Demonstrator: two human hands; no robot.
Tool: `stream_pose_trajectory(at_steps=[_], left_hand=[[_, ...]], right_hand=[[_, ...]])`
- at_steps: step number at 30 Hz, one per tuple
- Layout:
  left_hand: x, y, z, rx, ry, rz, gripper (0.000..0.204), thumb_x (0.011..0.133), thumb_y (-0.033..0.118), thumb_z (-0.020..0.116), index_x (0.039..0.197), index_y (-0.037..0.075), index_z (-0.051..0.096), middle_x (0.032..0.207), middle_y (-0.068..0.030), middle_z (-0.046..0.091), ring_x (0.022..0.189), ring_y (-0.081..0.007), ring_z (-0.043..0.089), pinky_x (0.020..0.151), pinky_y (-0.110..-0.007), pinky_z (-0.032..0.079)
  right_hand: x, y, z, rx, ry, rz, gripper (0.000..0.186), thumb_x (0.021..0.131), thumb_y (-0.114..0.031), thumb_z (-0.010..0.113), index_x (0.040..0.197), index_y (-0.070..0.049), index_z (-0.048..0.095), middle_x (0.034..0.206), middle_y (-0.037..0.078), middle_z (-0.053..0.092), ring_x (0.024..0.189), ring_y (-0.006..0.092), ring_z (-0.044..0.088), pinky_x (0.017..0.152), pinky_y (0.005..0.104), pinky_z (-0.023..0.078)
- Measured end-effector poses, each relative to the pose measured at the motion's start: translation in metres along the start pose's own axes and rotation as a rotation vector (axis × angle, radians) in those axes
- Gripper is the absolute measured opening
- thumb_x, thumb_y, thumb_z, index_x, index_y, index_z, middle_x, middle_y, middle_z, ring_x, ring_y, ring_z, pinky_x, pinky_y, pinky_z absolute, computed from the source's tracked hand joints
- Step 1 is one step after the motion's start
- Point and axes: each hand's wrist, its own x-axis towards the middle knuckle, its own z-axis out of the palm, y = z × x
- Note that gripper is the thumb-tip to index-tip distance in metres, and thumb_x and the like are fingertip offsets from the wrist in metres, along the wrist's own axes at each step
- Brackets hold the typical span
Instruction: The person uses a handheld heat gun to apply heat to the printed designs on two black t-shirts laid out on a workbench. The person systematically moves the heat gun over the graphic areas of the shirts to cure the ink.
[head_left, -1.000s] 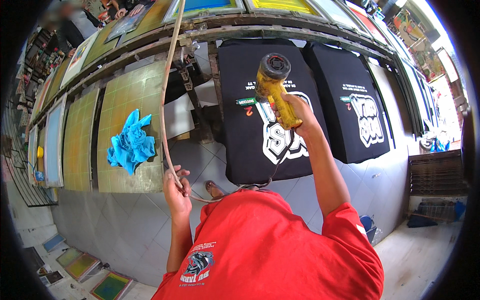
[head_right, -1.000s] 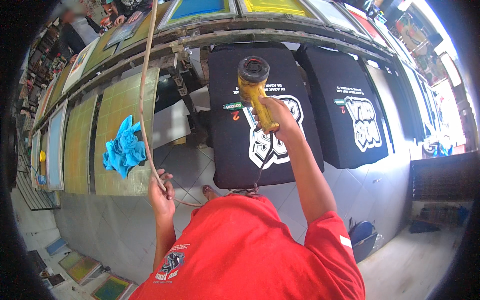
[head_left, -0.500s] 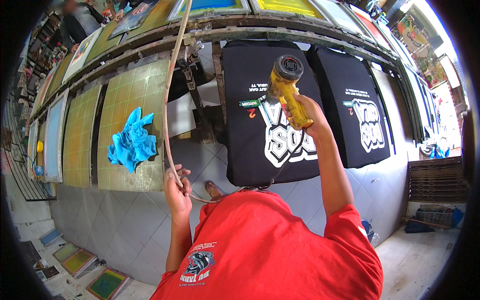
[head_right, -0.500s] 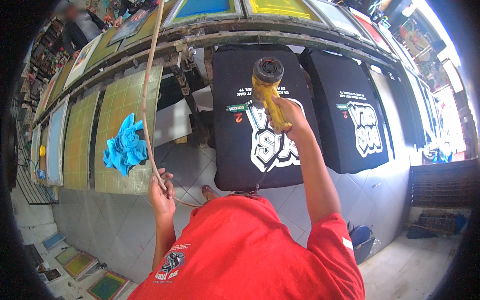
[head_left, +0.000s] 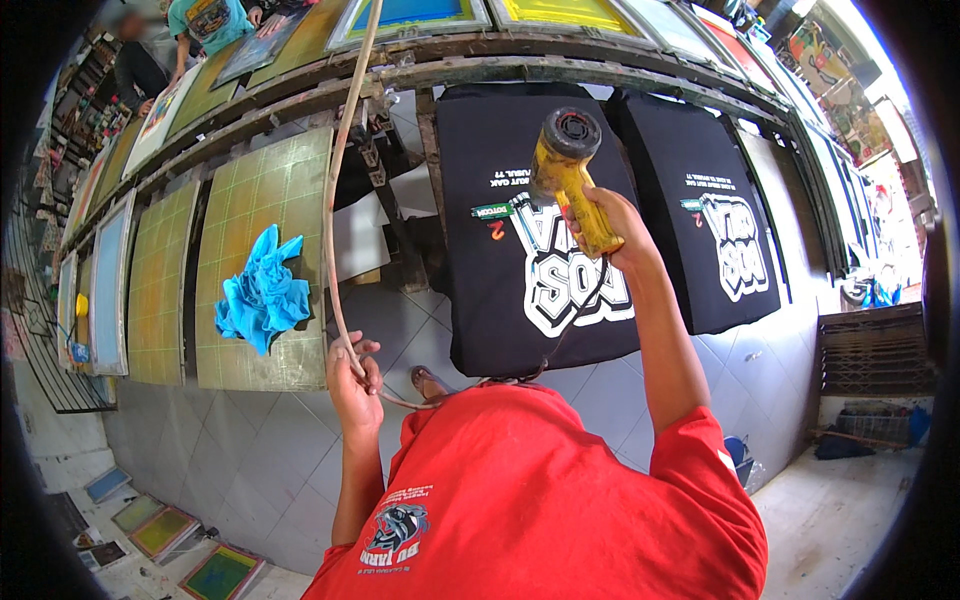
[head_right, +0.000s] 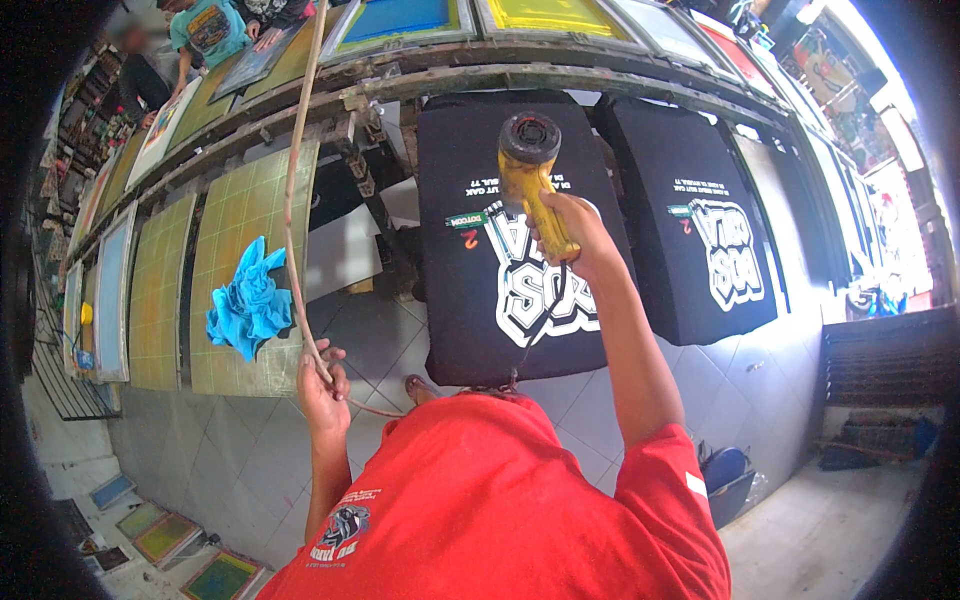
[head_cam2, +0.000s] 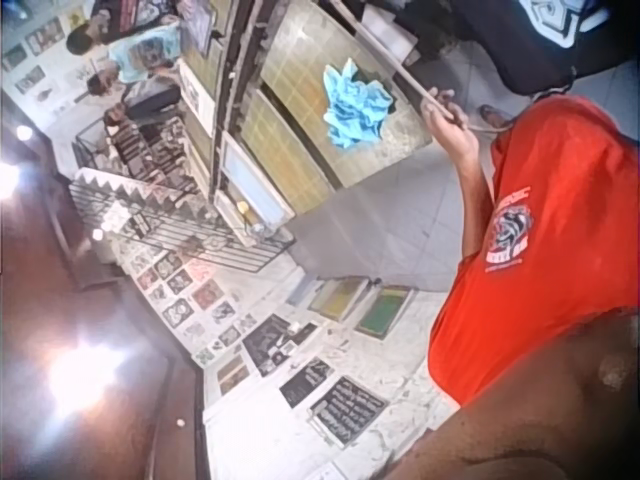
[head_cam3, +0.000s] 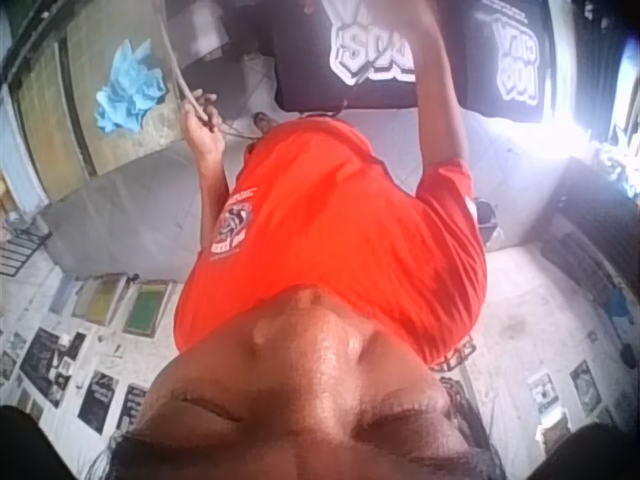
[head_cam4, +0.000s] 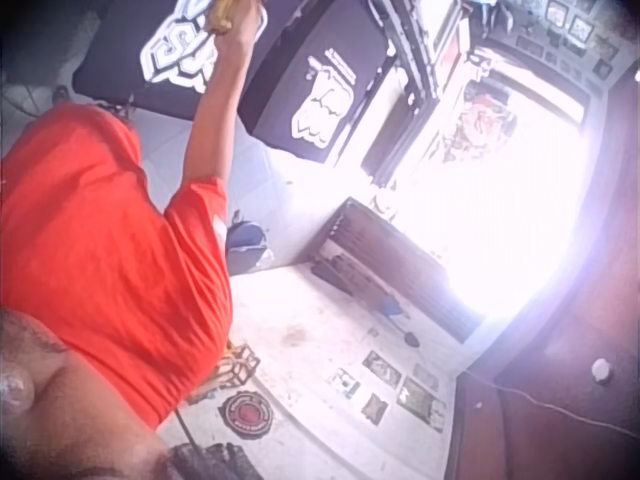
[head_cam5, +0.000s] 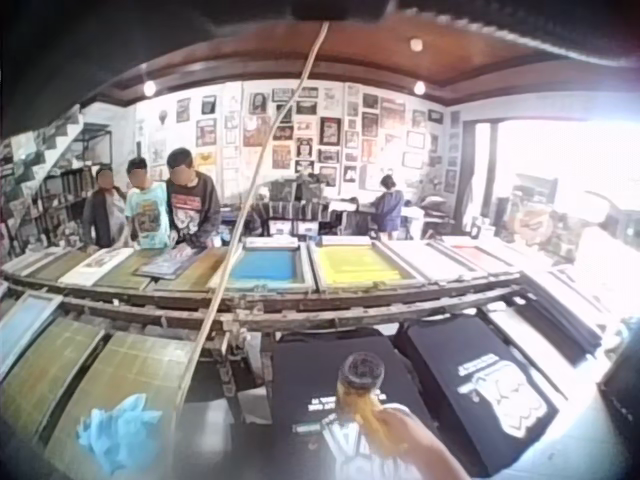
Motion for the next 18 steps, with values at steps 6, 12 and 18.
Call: stream_pose_trajectory(at_steps=[6,12,18], left_hand=[[-0.001,0.000,0.002,-0.006,-0.004,0.000,0.031,0.094,0.030,0.038,0.108,0.005,0.050,0.089,-0.0109,0.059,0.044,-0.0050,0.037,0.038,-0.019,0.025],[-0.002,-0.002,0.003,0.029,-0.018,-0.006,0.040,0.094,0.039,0.041,0.111,0.004,0.050,0.092,-0.0095,0.056,0.046,-0.0036,0.037,0.038,-0.018,0.024],[-0.003,-0.004,0.006,0.049,-0.021,0.004,0.039,0.094,0.038,0.041,0.111,0.004,0.050,0.091,-0.0093,0.056,0.045,-0.0040,0.036,0.038,-0.018,0.024]], right_hand=[[0.000,-0.005,-0.006,0.024,0.031,0.025,0.034,0.091,-0.026,0.049,0.106,0.004,0.049,0.079,0.011,0.058,0.059,0.0146,0.056,0.049,0.0266,0.048],[0.005,-0.007,-0.017,0.060,0.064,0.016,0.034,0.091,-0.027,0.050,0.106,0.004,0.049,0.080,0.010,0.058,0.059,0.0139,0.056,0.050,0.0273,0.048],[-0.005,-0.010,-0.023,0.014,0.002,0.023,0.035,0.091,-0.027,0.048,0.105,0.006,0.050,0.081,0.011,0.059,0.062,0.0146,0.058,0.052,0.0264,0.049]])
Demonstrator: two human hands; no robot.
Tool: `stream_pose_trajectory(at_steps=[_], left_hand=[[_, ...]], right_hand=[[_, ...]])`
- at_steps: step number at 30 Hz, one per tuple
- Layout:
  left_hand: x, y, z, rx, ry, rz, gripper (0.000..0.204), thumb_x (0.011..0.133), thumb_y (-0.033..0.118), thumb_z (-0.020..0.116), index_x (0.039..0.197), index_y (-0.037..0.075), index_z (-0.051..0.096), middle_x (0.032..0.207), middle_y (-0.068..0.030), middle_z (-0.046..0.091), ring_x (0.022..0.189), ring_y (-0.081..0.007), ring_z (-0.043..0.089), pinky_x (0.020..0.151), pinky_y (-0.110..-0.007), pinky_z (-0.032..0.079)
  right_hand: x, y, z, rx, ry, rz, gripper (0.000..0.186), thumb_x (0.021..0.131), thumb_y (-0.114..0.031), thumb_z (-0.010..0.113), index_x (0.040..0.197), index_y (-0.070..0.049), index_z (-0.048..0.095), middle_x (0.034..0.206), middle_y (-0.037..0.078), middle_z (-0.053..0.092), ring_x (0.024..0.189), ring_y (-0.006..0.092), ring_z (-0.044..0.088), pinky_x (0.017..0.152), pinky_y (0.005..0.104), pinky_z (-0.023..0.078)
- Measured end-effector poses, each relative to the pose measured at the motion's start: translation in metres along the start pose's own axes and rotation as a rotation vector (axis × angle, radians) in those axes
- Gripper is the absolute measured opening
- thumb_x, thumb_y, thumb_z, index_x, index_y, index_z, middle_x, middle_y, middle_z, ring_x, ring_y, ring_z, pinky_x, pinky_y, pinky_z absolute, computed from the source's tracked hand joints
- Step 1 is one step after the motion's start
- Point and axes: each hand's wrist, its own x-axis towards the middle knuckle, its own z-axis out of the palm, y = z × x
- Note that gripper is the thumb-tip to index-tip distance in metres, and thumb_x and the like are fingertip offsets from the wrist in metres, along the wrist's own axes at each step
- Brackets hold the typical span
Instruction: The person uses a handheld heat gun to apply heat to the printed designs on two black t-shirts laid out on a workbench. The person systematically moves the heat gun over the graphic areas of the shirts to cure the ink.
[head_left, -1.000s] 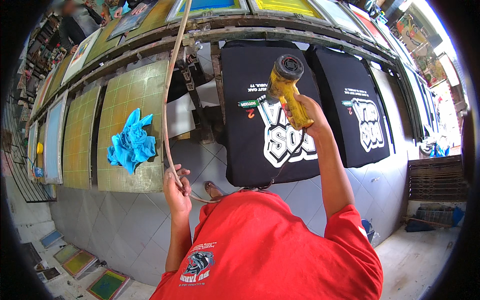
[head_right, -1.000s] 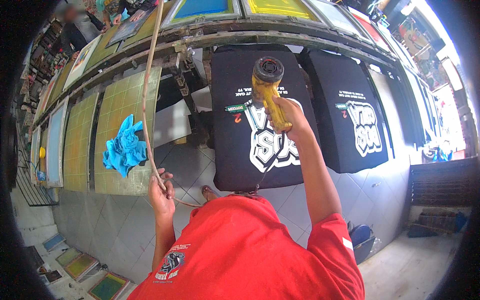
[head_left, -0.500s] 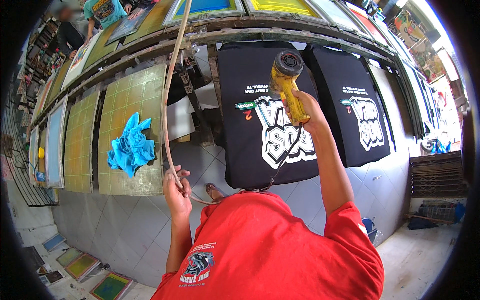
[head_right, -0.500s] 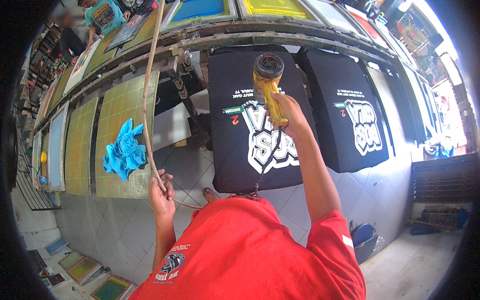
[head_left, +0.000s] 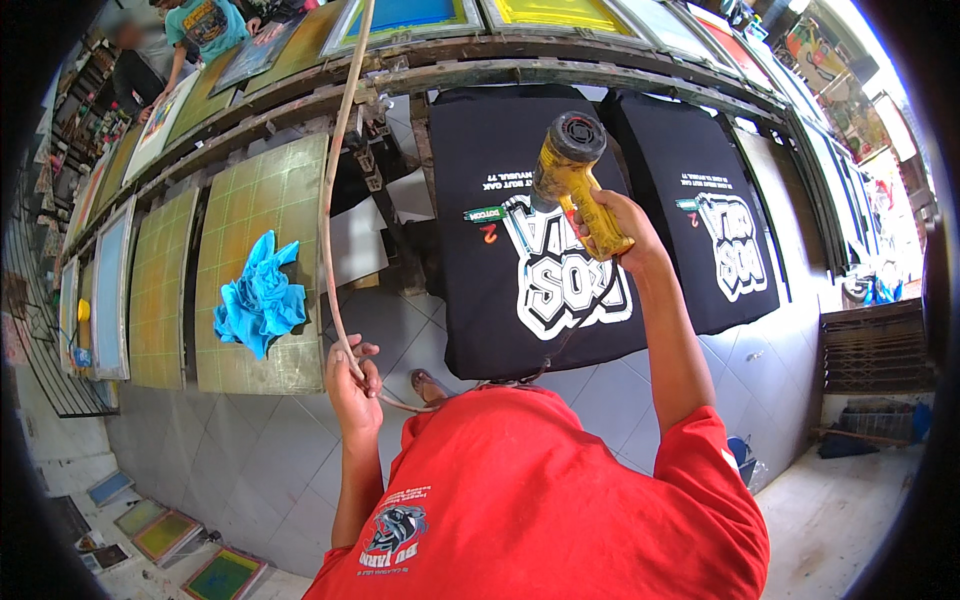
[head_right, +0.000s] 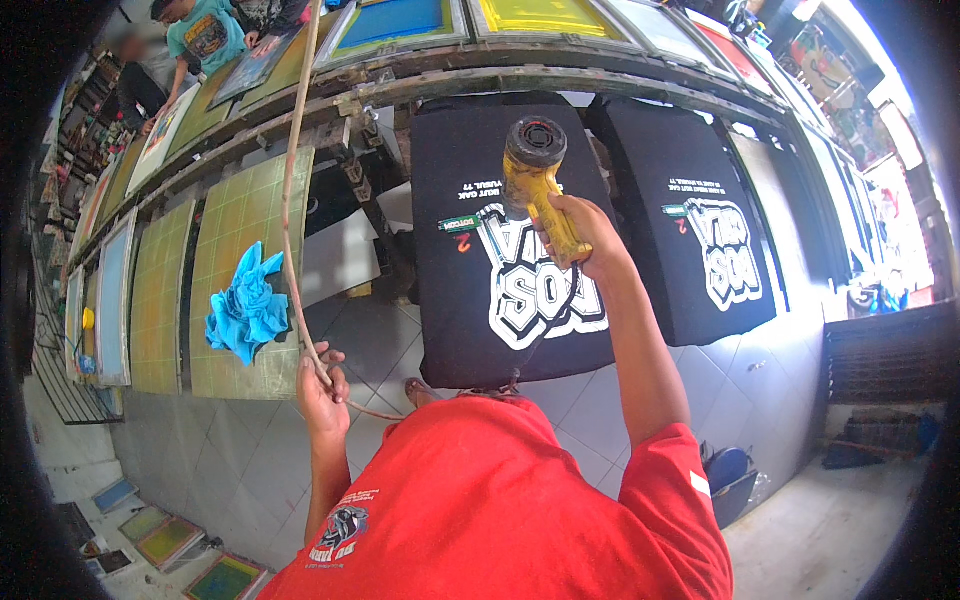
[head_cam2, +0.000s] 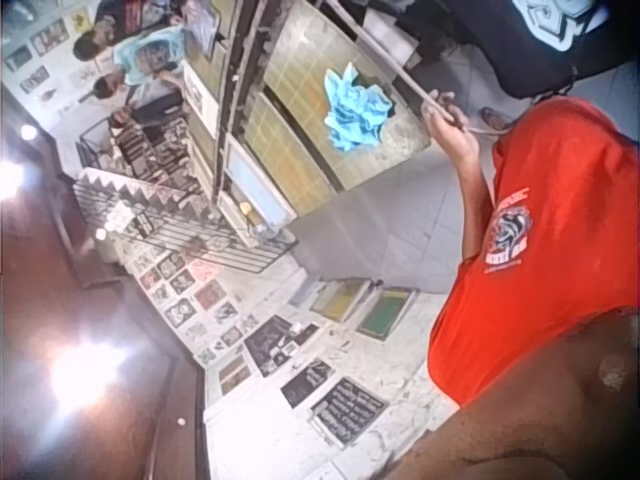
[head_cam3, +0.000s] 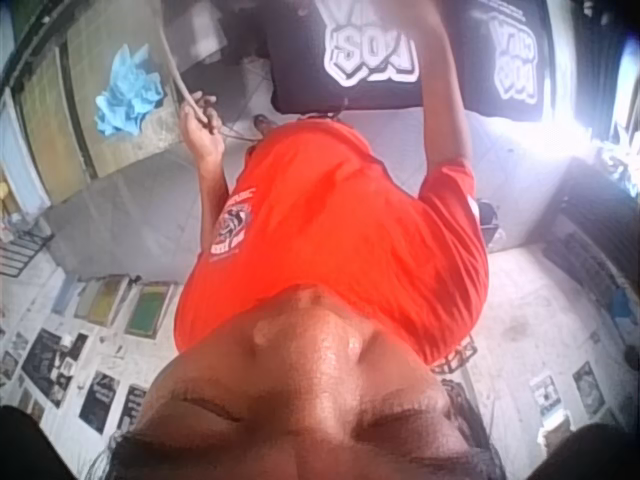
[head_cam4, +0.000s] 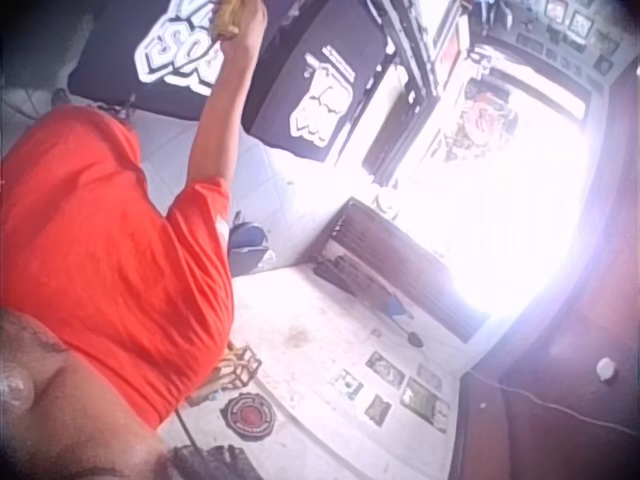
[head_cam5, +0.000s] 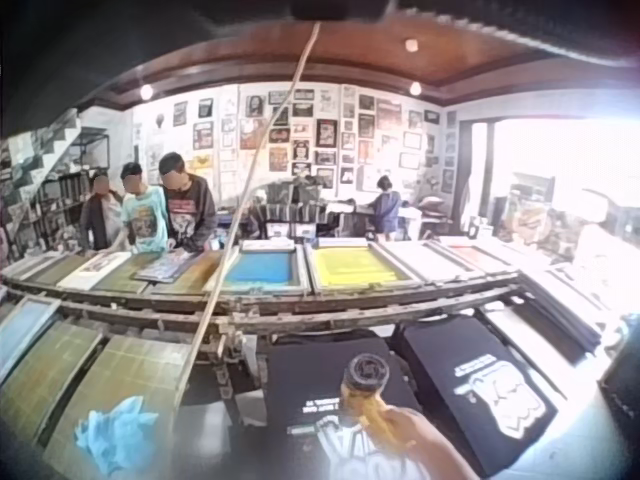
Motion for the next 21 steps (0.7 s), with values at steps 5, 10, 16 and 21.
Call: stream_pose_trajectory(at_steps=[5,10,16,21], left_hand=[[-0.002,0.001,0.006,-0.011,-0.001,-0.001,0.038,0.094,0.038,0.042,0.110,0.004,0.051,0.090,-0.0092,0.056,0.045,-0.0041,0.036,0.038,-0.018,0.024],[-0.005,0.002,0.009,-0.033,0.028,0.001,0.034,0.094,0.032,0.039,0.108,0.004,0.051,0.089,-0.0104,0.058,0.045,-0.0049,0.037,0.039,-0.019,0.025],[-0.009,-0.001,0.011,-0.029,0.020,0.013,0.036,0.094,0.035,0.042,0.109,0.005,0.051,0.090,-0.0097,0.056,0.045,-0.0044,0.037,0.038,-0.018,0.024],[-0.015,-0.002,0.017,-0.018,0.038,0.011,0.038,0.093,0.038,0.043,0.109,0.005,0.051,0.090,-0.0091,0.055,0.046,-0.0044,0.037,0.038,-0.018,0.024]], right_hand=[[0.009,0.003,-0.005,0.001,0.072,-0.057,0.036,0.092,-0.026,0.047,0.105,0.008,0.050,0.081,0.013,0.059,0.061,0.0150,0.059,0.052,0.0266,0.050],[0.003,0.001,-0.014,0.047,0.031,0.019,0.036,0.090,-0.027,0.051,0.107,0.004,0.050,0.081,0.011,0.058,0.062,0.0151,0.056,0.053,0.0281,0.048],[0.007,0.001,-0.025,-0.009,0.098,-0.083,0.035,0.092,-0.026,0.046,0.103,0.008,0.050,0.081,0.013,0.059,0.063,0.0151,0.059,0.053,0.0265,0.050],[-0.002,-0.005,-0.037,0.028,0.058,-0.014,0.035,0.092,-0.026,0.046,0.102,0.007,0.051,0.081,0.013,0.059,0.063,0.0155,0.059,0.053,0.0264,0.050]])
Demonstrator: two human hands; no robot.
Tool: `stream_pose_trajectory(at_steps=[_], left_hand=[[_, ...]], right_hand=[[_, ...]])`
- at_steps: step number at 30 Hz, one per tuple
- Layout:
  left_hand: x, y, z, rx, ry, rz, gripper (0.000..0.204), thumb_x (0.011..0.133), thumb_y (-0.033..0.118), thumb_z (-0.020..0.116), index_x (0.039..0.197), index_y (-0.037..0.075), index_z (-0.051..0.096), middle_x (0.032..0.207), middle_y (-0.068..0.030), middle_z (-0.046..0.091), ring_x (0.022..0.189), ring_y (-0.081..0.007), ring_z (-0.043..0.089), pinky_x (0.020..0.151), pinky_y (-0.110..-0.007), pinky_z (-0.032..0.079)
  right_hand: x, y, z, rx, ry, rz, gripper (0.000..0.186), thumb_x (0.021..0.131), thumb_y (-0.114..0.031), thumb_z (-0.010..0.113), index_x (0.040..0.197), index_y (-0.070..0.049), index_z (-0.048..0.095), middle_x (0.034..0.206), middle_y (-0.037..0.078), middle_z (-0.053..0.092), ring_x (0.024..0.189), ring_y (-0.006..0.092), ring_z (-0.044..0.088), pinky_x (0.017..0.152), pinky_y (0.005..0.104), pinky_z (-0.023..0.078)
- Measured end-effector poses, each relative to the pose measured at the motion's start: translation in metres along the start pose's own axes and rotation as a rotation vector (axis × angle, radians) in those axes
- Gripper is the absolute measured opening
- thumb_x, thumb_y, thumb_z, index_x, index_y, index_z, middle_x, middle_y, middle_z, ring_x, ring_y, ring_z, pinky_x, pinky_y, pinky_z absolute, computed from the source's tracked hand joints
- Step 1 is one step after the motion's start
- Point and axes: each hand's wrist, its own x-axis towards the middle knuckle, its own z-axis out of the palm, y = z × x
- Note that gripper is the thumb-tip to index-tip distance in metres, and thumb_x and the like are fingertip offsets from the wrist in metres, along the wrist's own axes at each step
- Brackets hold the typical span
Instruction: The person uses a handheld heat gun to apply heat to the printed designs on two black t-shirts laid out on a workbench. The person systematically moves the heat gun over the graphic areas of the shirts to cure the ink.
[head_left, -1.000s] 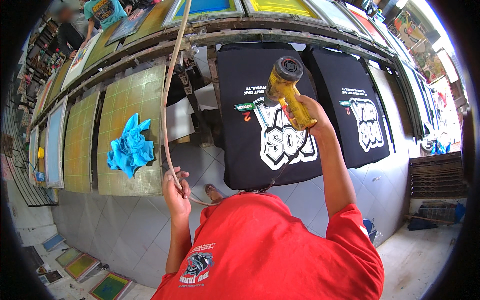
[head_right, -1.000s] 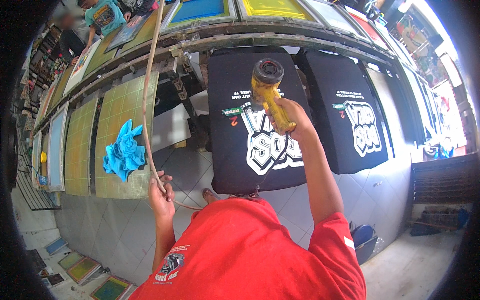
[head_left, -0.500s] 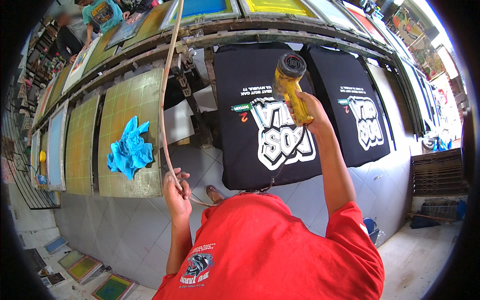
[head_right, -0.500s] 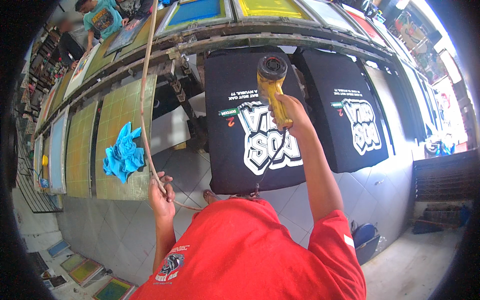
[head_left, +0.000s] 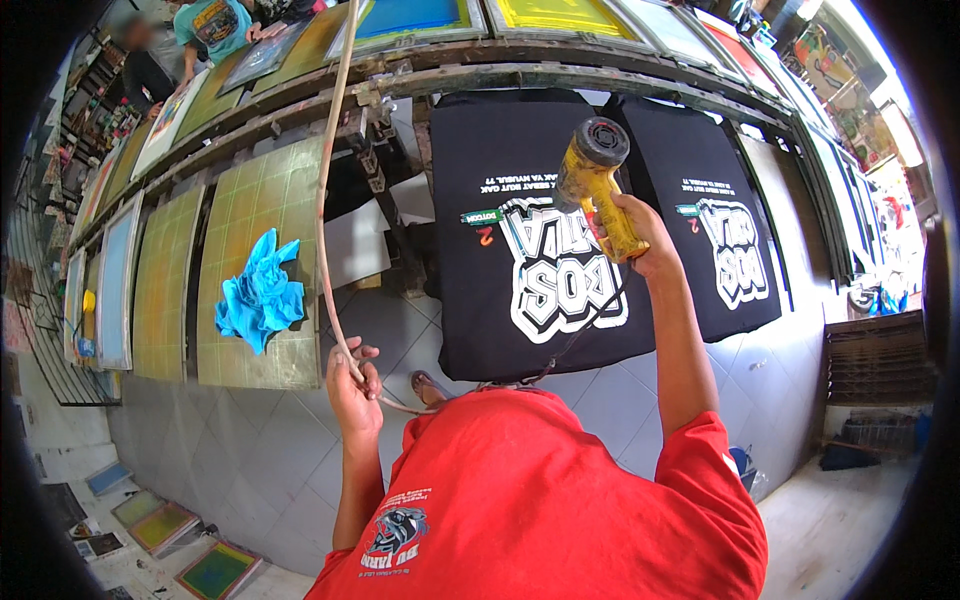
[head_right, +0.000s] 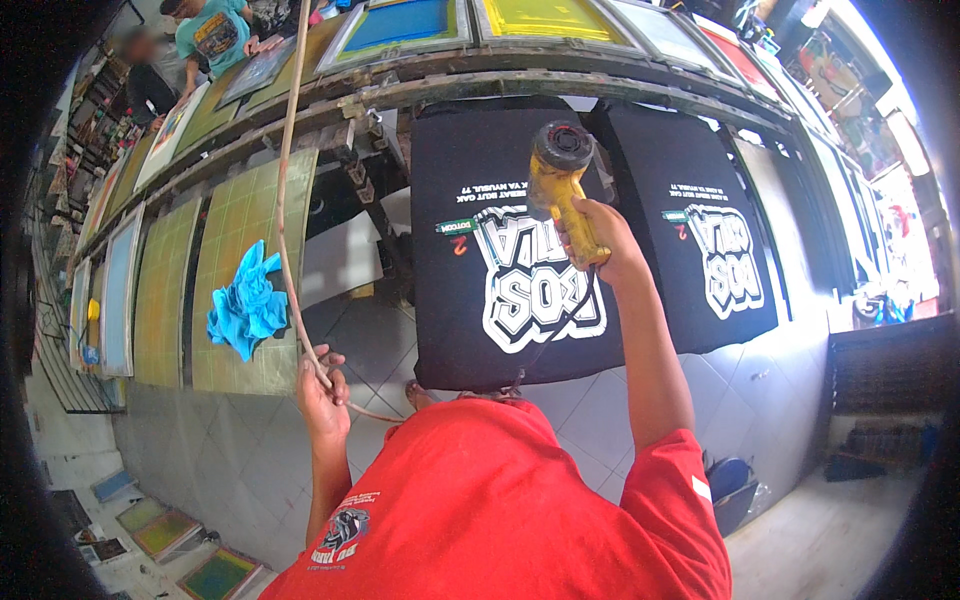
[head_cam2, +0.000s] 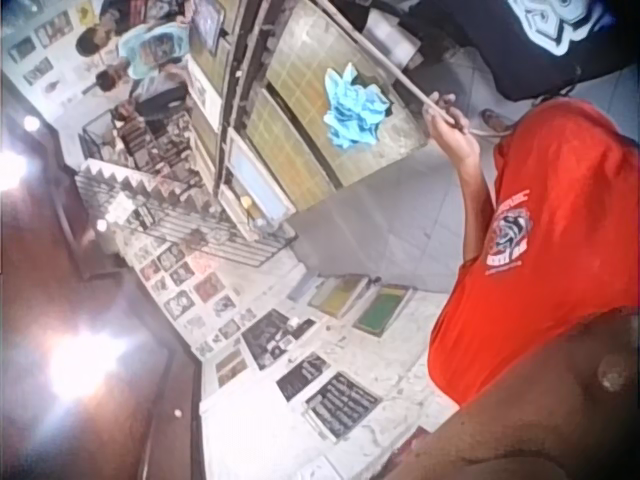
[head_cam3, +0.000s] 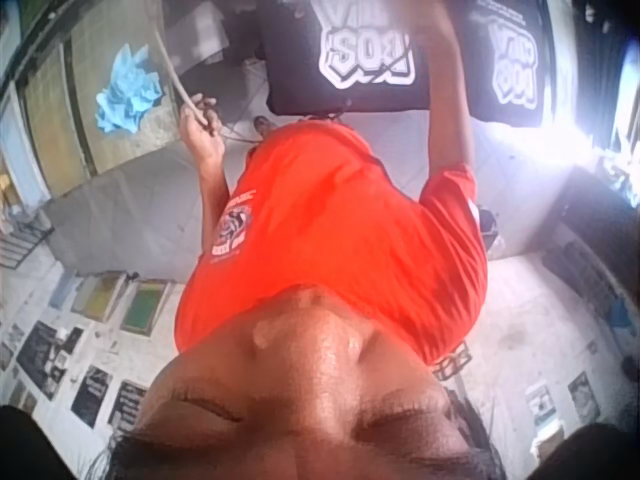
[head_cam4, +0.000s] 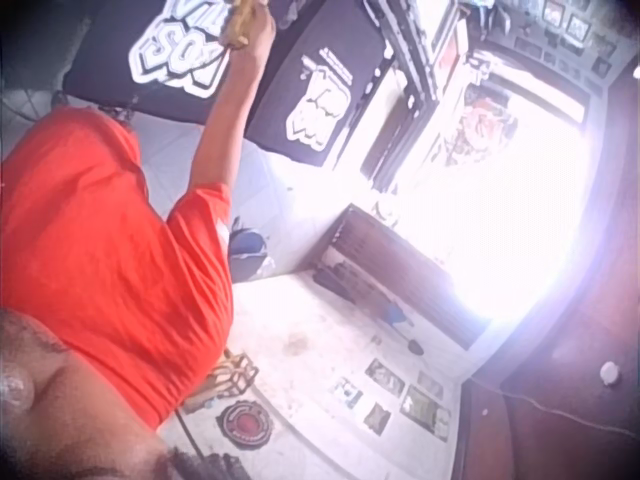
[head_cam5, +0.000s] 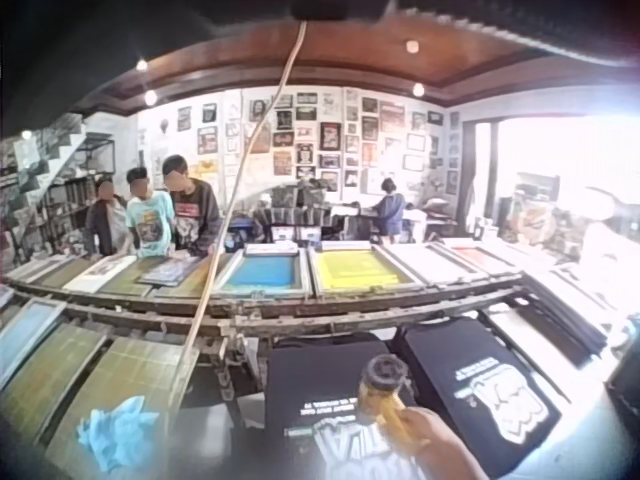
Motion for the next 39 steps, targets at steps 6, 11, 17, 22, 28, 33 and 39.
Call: stream_pose_trajectory(at_steps=[6,11,17,22,28,33,39], left_hand=[[-0.010,-0.005,0.006,-0.034,0.058,0.017,0.033,0.094,0.033,0.040,0.107,0.004,0.052,0.087,-0.0109,0.060,0.044,-0.0047,0.037,0.038,-0.019,0.024],[-0.015,-0.013,0.009,-0.078,0.009,0.034,0.030,0.096,0.029,0.040,0.106,0.003,0.052,0.085,-0.0123,0.060,0.044,-0.0048,0.037,0.037,-0.019,0.025],[-0.027,-0.020,0.013,-0.061,0.007,0.043,0.034,0.097,0.033,0.039,0.108,0.004,0.051,0.088,-0.0113,0.059,0.044,-0.0040,0.036,0.037,-0.018,0.026],[-0.034,-0.021,0.019,-0.092,0.017,0.044,0.031,0.097,0.029,0.038,0.108,0.003,0.051,0.088,-0.0118,0.059,0.045,-0.0035,0.037,0.038,-0.018,0.027],[-0.034,-0.025,0.020,-0.088,0.024,0.029,0.032,0.095,0.032,0.040,0.108,0.004,0.051,0.087,-0.0105,0.060,0.044,-0.0042,0.037,0.037,-0.018,0.025],[-0.036,-0.028,0.024,-0.075,0.036,0.055,0.033,0.094,0.034,0.043,0.107,0.004,0.051,0.086,-0.0109,0.059,0.042,-0.0043,0.036,0.037,-0.018,0.025],[-0.038,-0.029,0.028,-0.073,0.011,0.027,0.031,0.095,0.030,0.041,0.107,0.004,0.051,0.087,-0.0119,0.058,0.045,-0.0045,0.039,0.038,-0.019,0.025]], right_hand=[[0.009,0.004,-0.017,0.035,0.036,-0.037,0.037,0.090,-0.028,0.049,0.107,0.005,0.050,0.083,0.012,0.059,0.064,0.0161,0.059,0.051,0.0275,0.049],[0.002,0.001,-0.026,0.103,0.031,-0.035,0.036,0.090,-0.027,0.050,0.109,0.004,0.049,0.084,0.011,0.059,0.064,0.0164,0.058,0.050,0.0275,0.047],[-0.006,-0.003,-0.029,0.036,0.052,-0.030,0.032,0.091,-0.026,0.048,0.103,0.003,0.049,0.079,0.009,0.055,0.061,0.0149,0.055,0.048,0.0261,0.046],[0.001,0.004,-0.039,0.021,-0.015,-0.082,0.032,0.091,-0.028,0.047,0.103,0.002,0.049,0.079,0.008,0.056,0.062,0.0140,0.055,0.048,0.0256,0.045],[-0.005,0.003,-0.045,0.048,-0.021,-0.025,0.033,0.091,-0.027,0.049,0.104,0.003,0.050,0.080,0.009,0.058,0.062,0.0160,0.057,0.048,0.0277,0.047],[0.002,0.005,-0.055,0.032,-0.020,-0.065,0.032,0.089,-0.026,0.052,0.103,0.003,0.051,0.081,0.009,0.059,0.062,0.0159,0.057,0.047,0.0277,0.047],[-0.015,0.003,-0.059,0.047,-0.016,-0.037,0.033,0.090,-0.027,0.051,0.103,0.003,0.050,0.079,0.010,0.058,0.055,0.0162,0.055,0.045,0.0267,0.046]])
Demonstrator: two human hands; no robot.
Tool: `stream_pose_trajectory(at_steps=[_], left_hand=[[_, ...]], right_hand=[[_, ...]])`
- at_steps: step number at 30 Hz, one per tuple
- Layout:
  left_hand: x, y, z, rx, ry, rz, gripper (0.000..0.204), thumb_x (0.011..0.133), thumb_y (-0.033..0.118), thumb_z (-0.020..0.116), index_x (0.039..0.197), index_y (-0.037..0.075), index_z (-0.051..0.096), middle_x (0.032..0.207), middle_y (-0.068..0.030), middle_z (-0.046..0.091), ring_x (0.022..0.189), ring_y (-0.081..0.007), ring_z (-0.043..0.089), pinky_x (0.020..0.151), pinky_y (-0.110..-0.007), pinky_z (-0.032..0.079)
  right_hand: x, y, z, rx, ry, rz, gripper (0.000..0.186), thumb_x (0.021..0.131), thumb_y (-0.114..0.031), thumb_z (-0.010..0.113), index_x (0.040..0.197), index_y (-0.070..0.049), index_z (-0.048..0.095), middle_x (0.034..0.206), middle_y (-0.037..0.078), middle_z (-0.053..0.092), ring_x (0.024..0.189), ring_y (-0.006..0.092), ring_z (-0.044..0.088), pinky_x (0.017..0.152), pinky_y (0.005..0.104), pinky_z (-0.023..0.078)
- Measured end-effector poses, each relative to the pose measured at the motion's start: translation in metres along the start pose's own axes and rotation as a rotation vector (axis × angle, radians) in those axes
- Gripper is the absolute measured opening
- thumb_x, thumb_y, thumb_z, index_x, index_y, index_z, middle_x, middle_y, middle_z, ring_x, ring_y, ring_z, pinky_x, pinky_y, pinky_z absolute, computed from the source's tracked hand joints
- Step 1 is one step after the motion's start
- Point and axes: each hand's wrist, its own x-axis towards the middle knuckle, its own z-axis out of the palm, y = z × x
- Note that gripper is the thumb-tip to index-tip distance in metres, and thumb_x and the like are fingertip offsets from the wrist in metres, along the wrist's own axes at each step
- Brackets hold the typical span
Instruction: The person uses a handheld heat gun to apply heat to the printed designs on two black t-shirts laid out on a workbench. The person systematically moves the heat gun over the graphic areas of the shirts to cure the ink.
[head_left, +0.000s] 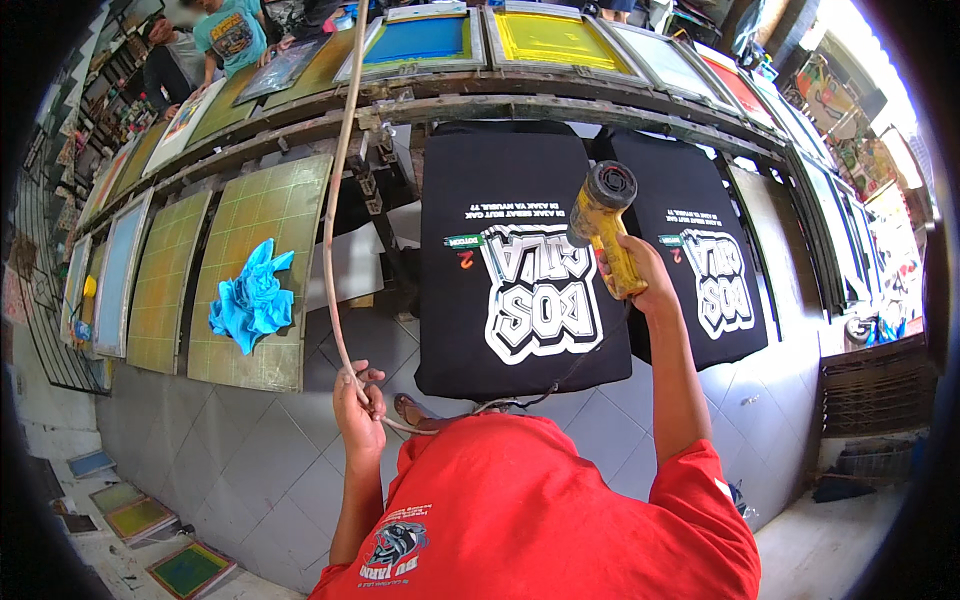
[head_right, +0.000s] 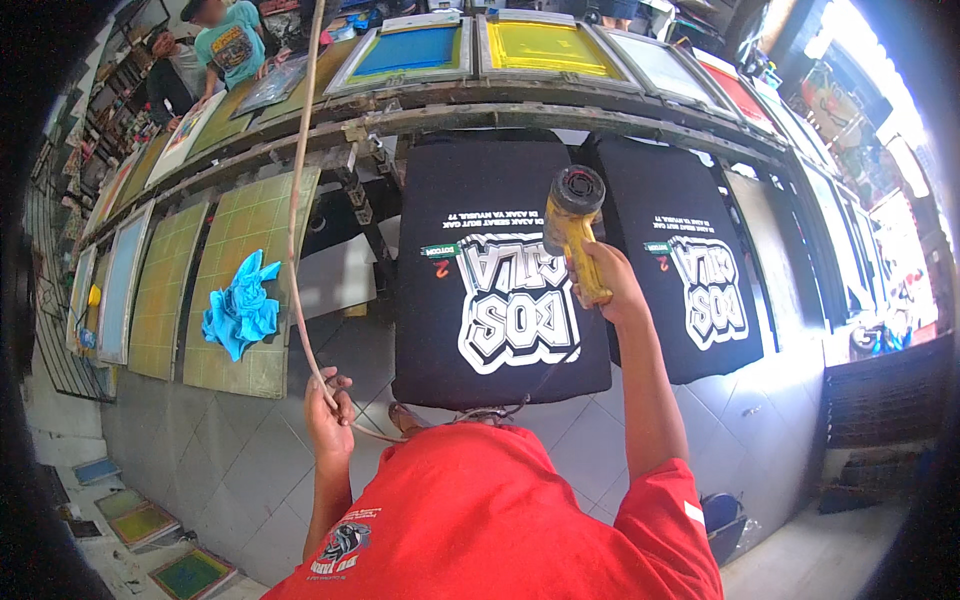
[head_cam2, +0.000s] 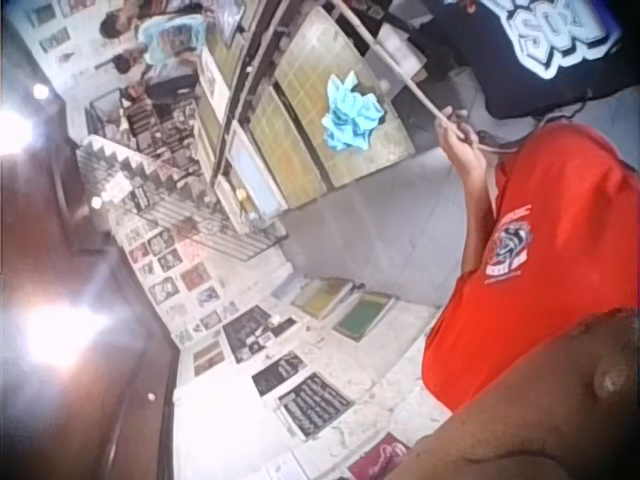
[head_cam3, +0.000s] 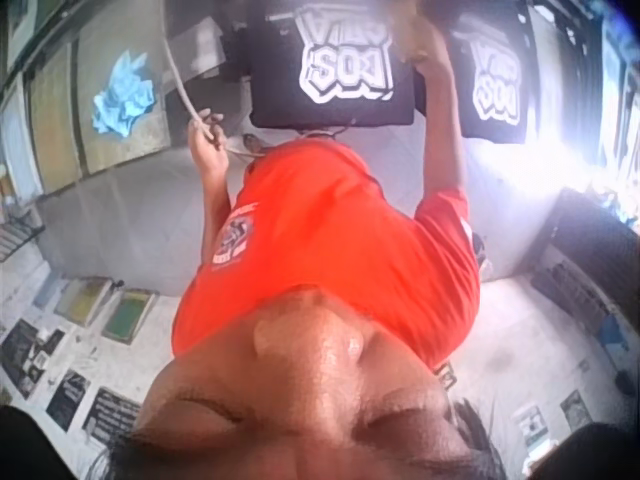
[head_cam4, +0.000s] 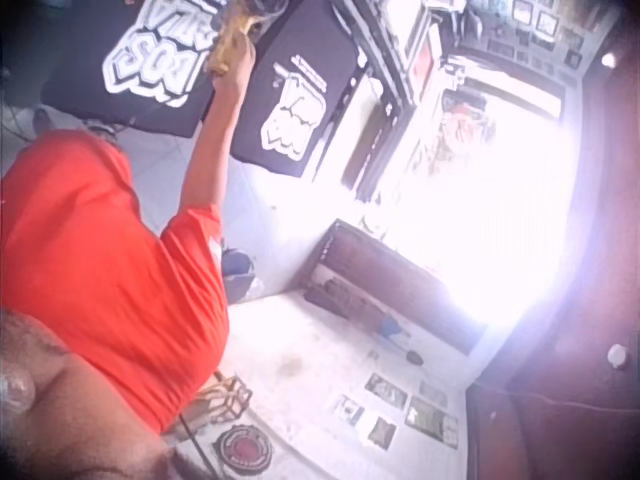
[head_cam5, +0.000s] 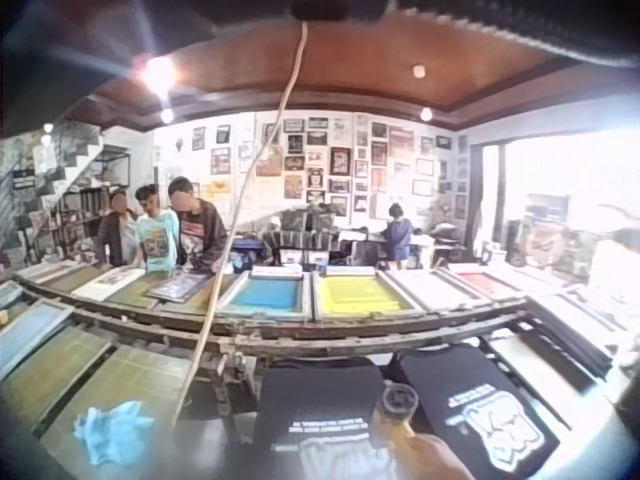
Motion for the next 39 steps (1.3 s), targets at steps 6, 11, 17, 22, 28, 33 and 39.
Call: stream_pose_trajectory(at_steps=[6,11,17,22,28,33,39], left_hand=[[-0.001,-0.001,0.009,0.015,0.010,-0.024,0.032,0.095,0.031,0.040,0.107,0.004,0.051,0.087,-0.0114,0.058,0.045,-0.0047,0.039,0.037,-0.019,0.025],[-0.002,-0.004,0.012,0.012,0.003,-0.030,0.032,0.096,0.031,0.040,0.107,0.004,0.051,0.087,-0.0110,0.058,0.044,-0.0048,0.038,0.037,-0.019,0.024],[-0.003,-0.006,0.017,0.014,-0.001,-0.037,0.031,0.095,0.031,0.040,0.106,0.004,0.052,0.087,-0.0109,0.058,0.043,-0.0050,0.038,0.037,-0.019,0.024],[-0.004,-0.006,0.015,0.005,-0.022,-0.027,0.032,0.094,0.031,0.041,0.106,0.004,0.052,0.086,-0.0112,0.059,0.043,-0.0050,0.037,0.037,-0.019,0.023],[0.000,-0.012,0.014,0.042,-0.007,-0.033,0.037,0.094,0.034,0.042,0.109,0.002,0.052,0.085,-0.0116,0.060,0.043,-0.0051,0.037,0.036,-0.019,0.022],[0.000,-0.016,0.012,0.101,0.046,-0.063,0.040,0.092,0.037,0.043,0.113,0.004,0.052,0.090,-0.0081,0.057,0.045,-0.0034,0.035,0.037,-0.017,0.023],[0.010,-0.010,0.018,0.133,-0.066,-0.086,0.041,0.093,0.041,0.042,0.111,0.005,0.051,0.090,-0.0051,0.057,0.046,-0.0022,0.036,0.036,-0.016,0.023]], right_hand=[[-0.007,-0.001,-0.006,-0.032,0.020,-0.017,0.031,0.092,-0.025,0.047,0.102,0.004,0.050,0.078,0.010,0.058,0.059,0.0149,0.057,0.048,0.0264,0.048],[-0.009,-0.004,-0.012,-0.017,0.062,-0.067,0.029,0.091,-0.024,0.049,0.101,0.003,0.051,0.078,0.008,0.057,0.060,0.0143,0.056,0.049,0.0268,0.047],[-0.018,-0.012,-0.008,0.019,0.049,-0.026,0.030,0.091,-0.024,0.049,0.102,0.004,0.051,0.078,0.008,0.057,0.062,0.0145,0.057,0.051,0.0267,0.048],[-0.016,-0.004,-0.011,0.004,0.069,-0.044,0.031,0.090,-0.025,0.050,0.102,0.003,0.052,0.077,0.008,0.057,0.059,0.0149,0.057,0.049,0.0266,0.047],[-0.018,0.013,-0.035,0.055,0.048,0.023,0.025,0.088,-0.026,0.053,0.096,-0.002,0.053,0.072,0.007,0.056,0.056,0.0160,0.057,0.044,0.0295,0.045],[-0.035,0.007,-0.021,-0.010,0.060,-0.018,0.030,0.087,-0.026,0.056,0.099,0.001,0.056,0.076,0.007,0.057,0.059,0.0152,0.057,0.050,0.0283,0.047],[-0.050,0.012,-0.020,-0.032,0.048,-0.033,0.035,0.088,-0.027,0.054,0.104,0.003,0.052,0.077,0.009,0.057,0.060,0.0146,0.057,0.050,0.0266,0.047]])
